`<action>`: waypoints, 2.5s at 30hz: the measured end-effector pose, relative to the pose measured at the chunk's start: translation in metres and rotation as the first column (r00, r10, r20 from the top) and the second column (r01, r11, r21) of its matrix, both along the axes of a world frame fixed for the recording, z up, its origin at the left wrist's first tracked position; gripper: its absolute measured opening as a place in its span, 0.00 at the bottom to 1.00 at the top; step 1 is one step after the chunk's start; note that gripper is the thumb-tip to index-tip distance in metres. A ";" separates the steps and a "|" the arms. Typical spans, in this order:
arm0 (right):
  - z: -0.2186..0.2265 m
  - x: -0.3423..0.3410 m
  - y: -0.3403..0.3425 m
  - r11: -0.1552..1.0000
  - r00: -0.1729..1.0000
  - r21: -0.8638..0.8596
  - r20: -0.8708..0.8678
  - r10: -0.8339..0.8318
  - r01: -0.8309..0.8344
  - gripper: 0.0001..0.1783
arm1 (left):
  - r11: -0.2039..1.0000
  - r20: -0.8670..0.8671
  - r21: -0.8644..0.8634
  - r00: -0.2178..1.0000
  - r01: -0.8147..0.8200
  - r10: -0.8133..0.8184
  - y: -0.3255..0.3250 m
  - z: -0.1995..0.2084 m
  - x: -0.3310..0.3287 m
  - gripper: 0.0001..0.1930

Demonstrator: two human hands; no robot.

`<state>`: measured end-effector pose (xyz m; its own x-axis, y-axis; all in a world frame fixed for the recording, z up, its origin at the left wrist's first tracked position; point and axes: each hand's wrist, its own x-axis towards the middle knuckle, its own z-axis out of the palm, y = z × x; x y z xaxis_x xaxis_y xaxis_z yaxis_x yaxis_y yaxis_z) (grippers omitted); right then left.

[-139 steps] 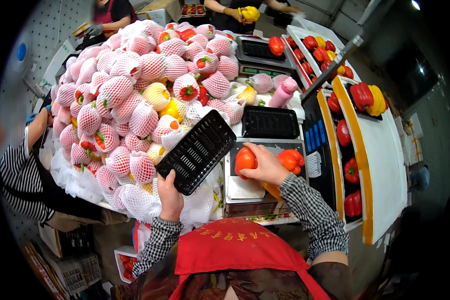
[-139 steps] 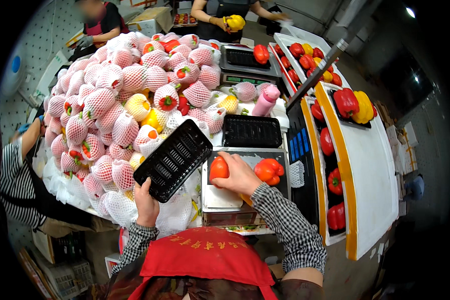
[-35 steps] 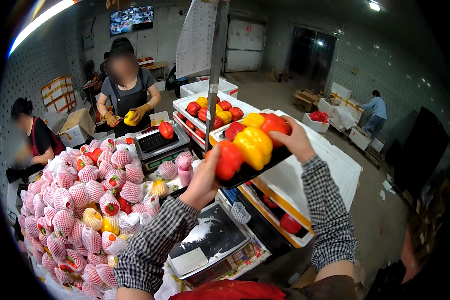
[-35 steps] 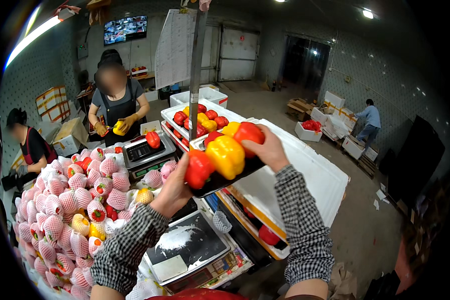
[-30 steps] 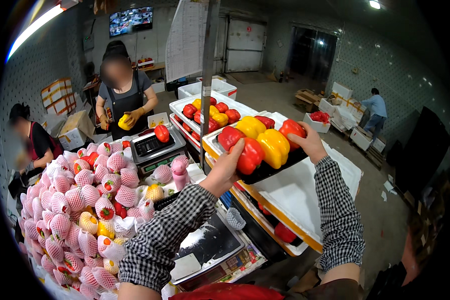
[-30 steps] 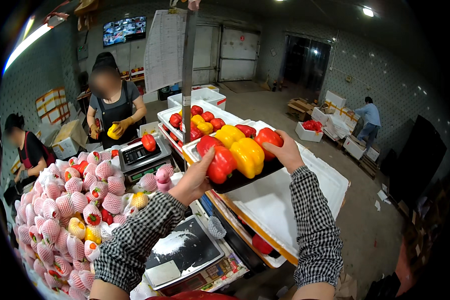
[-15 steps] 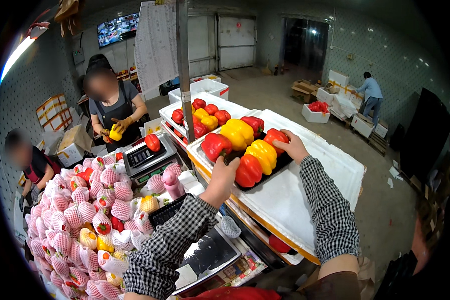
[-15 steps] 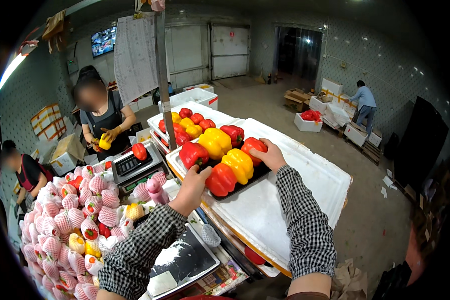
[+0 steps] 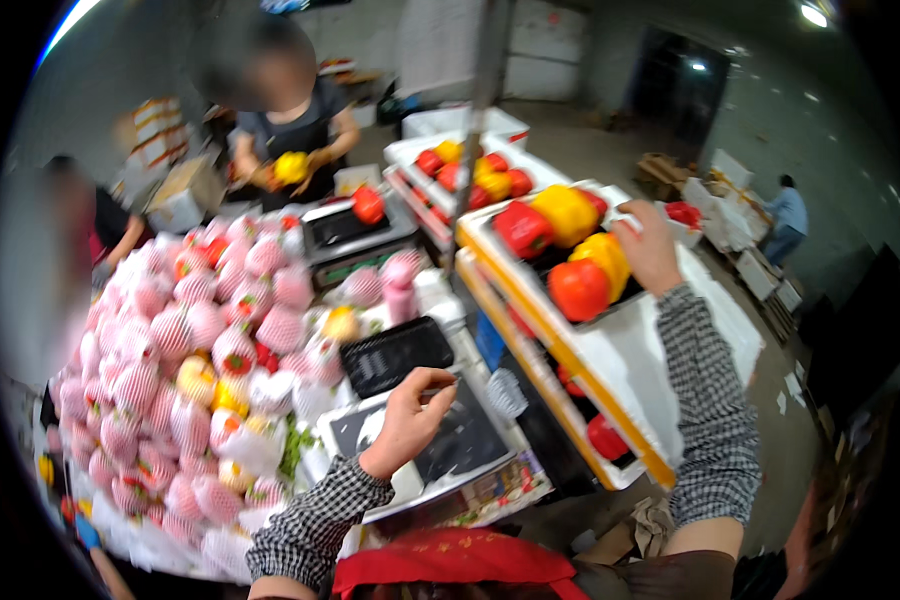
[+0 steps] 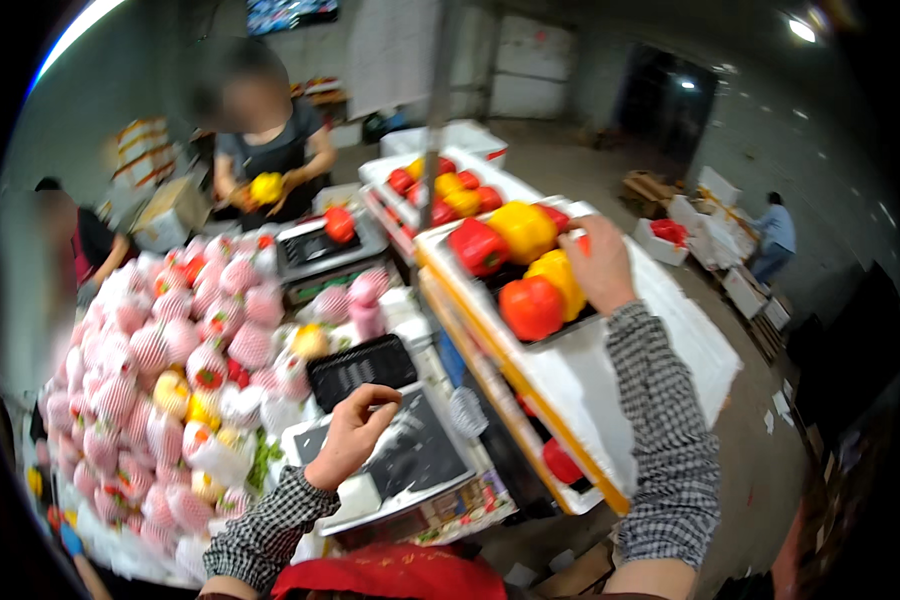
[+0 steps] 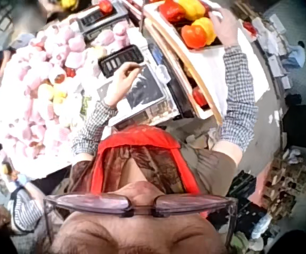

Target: The person sorts red and yellow bell peppers from a large pile of foam-wrapped produce, trims stems with scissors, weighs them on a scale, and places them into black plastic trays. The person also handles a white plastic bag and places trimmed stems into it.

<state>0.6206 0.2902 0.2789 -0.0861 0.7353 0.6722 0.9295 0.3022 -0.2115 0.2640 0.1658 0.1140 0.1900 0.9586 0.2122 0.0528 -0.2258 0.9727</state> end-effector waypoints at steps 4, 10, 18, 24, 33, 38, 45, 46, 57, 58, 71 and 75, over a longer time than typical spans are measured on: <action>0.013 -0.106 -0.042 0.923 0.958 -0.261 -0.058 0.279 -0.285 0.14 | 0.987 -0.178 -0.159 0.983 0.011 -0.040 -0.058 -0.044 -0.058 0.09; -0.104 -0.262 -0.062 0.624 0.747 -0.451 -0.166 0.644 -0.638 0.15 | 0.872 0.070 -0.480 0.986 -0.101 0.153 -0.143 -0.114 -0.131 0.11; -0.257 -0.455 -0.079 0.444 0.600 -0.431 -0.354 0.717 -0.785 0.35 | 0.766 0.097 -0.547 0.884 -0.337 0.458 -0.216 -0.155 -0.182 0.12; -0.266 -0.571 -0.128 0.458 0.590 -0.382 -0.398 0.703 -0.803 0.41 | 0.727 0.093 -0.540 0.828 -0.424 0.552 -0.232 -0.145 -0.210 0.12; -0.263 -0.588 -0.079 0.571 0.623 -0.250 -0.349 0.700 -0.782 0.35 | 0.676 0.172 -0.554 0.727 -0.486 0.664 -0.233 -0.154 -0.235 0.11; -0.265 -0.603 -0.016 0.744 0.774 -0.234 -0.302 0.556 -0.626 0.38 | 0.675 0.188 -0.580 0.732 -0.455 0.655 -0.228 -0.162 -0.237 0.11; -0.298 -0.605 0.057 0.401 0.549 -0.406 -0.755 0.359 -0.821 0.30 | 0.685 0.215 -0.582 0.729 -0.438 0.650 -0.216 -0.150 -0.241 0.11; -0.296 -0.606 0.060 0.385 0.359 -0.246 -0.897 0.257 -0.890 0.24 | 0.693 0.238 -0.578 0.724 -0.430 0.647 -0.211 -0.147 -0.243 0.11; -0.216 -0.490 -0.142 0.197 0.339 -0.345 -0.424 0.840 -0.918 0.26 | 0.699 0.262 -0.166 0.652 -0.696 0.712 -0.150 -0.134 -0.256 0.32; -0.213 -0.487 -0.153 0.249 0.376 -0.341 -0.382 0.844 -0.906 0.26 | 0.681 0.405 -0.346 0.552 -0.646 0.729 -0.152 -0.130 -0.255 0.23; -0.269 -0.443 -0.170 0.216 0.126 -0.224 -0.912 -0.391 -0.950 0.23 | 0.167 -0.268 0.047 0.149 -0.985 0.952 -0.255 -0.132 -0.290 0.15; -0.272 -0.435 -0.181 0.199 0.138 -0.209 -0.937 -0.320 -0.957 0.24 | 0.331 -0.556 0.561 -0.049 -0.759 0.830 -0.265 -0.082 -0.278 0.37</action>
